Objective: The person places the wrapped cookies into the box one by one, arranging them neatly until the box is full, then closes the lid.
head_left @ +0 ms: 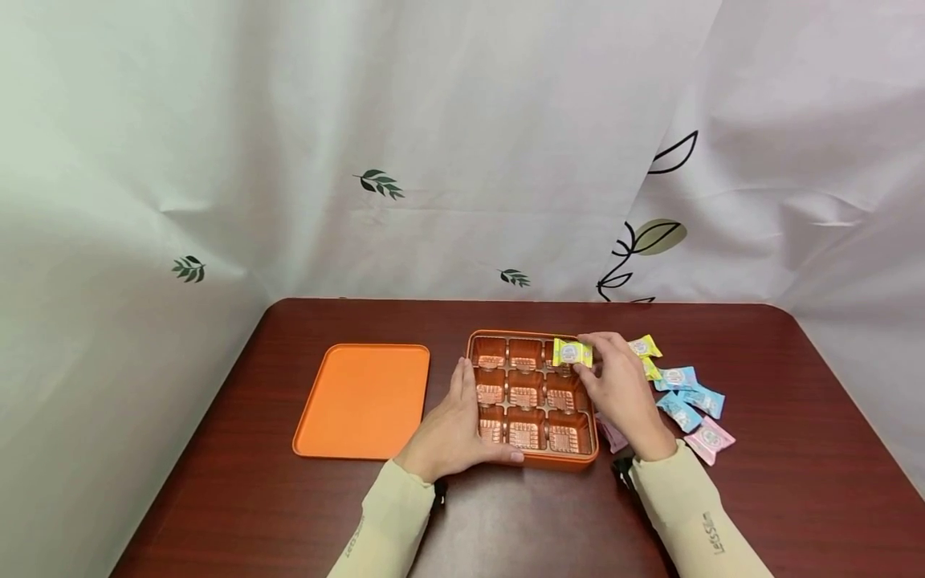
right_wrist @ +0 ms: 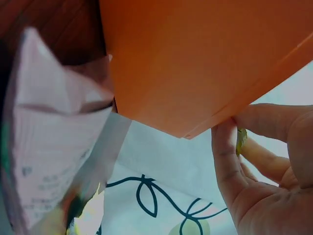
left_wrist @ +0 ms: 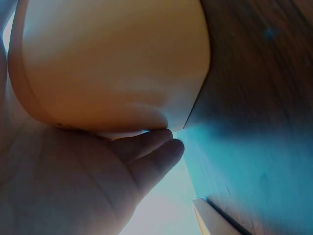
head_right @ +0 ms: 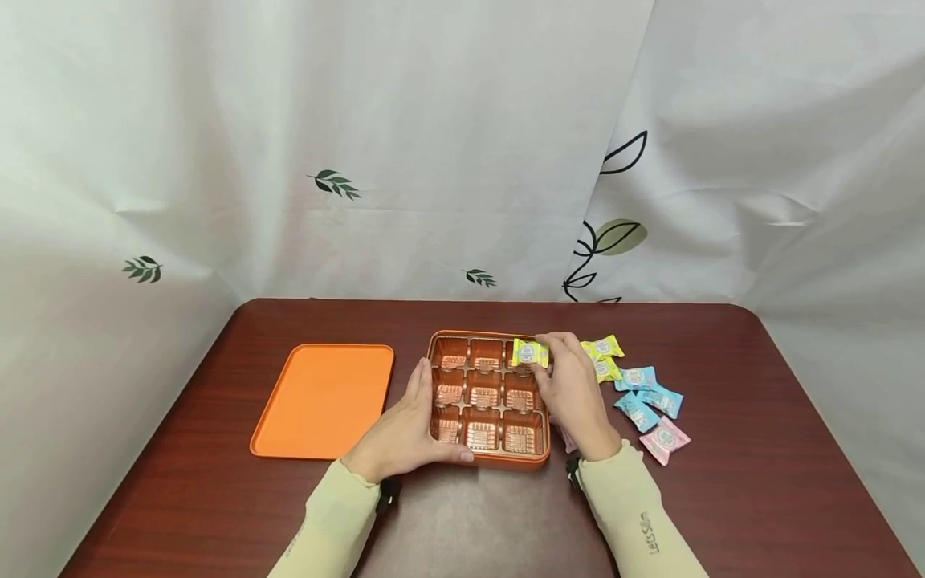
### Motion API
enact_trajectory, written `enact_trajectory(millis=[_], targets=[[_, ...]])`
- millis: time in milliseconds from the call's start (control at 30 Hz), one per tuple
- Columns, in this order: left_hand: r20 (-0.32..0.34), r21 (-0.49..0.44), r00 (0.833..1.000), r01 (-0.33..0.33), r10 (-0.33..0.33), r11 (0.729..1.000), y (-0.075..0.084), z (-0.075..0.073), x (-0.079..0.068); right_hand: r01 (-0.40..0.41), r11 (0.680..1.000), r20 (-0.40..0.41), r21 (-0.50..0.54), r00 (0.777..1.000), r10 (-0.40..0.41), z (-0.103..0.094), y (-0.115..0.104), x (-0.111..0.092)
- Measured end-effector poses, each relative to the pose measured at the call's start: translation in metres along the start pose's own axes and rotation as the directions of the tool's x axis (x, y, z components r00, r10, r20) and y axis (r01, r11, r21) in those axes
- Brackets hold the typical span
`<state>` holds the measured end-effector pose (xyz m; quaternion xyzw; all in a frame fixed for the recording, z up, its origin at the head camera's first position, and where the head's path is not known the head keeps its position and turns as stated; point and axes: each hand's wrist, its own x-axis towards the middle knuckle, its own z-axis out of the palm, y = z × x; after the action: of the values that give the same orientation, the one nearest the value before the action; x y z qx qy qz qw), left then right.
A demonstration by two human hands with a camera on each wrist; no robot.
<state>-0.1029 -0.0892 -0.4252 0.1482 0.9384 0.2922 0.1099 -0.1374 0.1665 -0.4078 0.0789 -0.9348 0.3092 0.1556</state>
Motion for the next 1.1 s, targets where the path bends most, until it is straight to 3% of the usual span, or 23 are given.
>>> enact_trajectory(millis=[233,500,833,1100], targets=[[0.0,0.0,1.0,-0.006,0.006,1.0,0.0,0.001,0.001,0.066,0.998,0.012,-0.015,0.998,-0.066,0.004,0.005,0.001],[-0.006,0.003,1.0,-0.021,0.021,1.0,0.0,0.001,0.001,0.072,0.997,0.045,-0.018,0.996,-0.072,0.006,0.005,0.002],[-0.005,0.004,1.0,-0.015,0.015,1.0,-0.001,0.0,0.001,0.116,0.991,0.02,-0.069,0.993,-0.115,0.008,0.001,0.004],[0.002,-0.004,1.0,-0.011,0.011,1.0,0.001,0.0,0.001,0.092,0.992,0.023,-0.08,0.996,-0.091,0.013,-0.003,0.005]])
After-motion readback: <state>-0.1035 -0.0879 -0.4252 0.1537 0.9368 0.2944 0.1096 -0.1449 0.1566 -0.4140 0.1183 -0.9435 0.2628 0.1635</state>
